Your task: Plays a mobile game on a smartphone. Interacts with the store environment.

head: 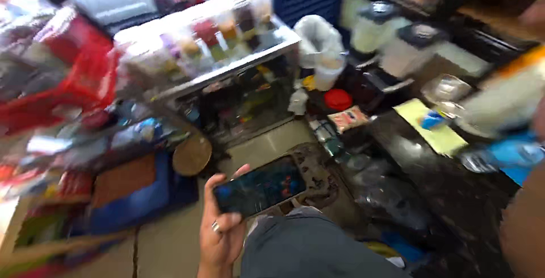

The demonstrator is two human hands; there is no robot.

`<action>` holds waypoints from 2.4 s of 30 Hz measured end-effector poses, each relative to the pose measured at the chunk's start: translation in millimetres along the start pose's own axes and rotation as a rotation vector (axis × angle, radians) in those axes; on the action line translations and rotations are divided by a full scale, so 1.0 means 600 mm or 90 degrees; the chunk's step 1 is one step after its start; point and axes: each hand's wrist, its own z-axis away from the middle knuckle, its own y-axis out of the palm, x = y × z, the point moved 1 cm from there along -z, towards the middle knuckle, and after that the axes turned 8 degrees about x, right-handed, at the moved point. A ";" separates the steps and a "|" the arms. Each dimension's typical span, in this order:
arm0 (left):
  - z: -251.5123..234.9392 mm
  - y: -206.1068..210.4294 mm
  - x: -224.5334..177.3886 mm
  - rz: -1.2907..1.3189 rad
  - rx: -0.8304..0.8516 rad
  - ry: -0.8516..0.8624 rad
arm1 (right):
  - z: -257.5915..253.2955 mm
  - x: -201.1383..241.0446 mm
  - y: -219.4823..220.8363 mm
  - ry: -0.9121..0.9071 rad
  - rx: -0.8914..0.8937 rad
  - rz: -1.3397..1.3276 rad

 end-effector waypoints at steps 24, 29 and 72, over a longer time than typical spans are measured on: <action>0.120 -0.003 -0.060 -0.007 -0.109 0.116 | 0.168 0.127 0.505 0.303 0.409 -0.686; 0.118 0.001 -0.053 0.007 -0.110 0.108 | 0.172 0.115 0.493 0.312 0.438 -0.792; 0.123 0.007 -0.054 -0.012 -0.069 0.076 | 0.175 0.129 0.492 0.291 0.393 -0.596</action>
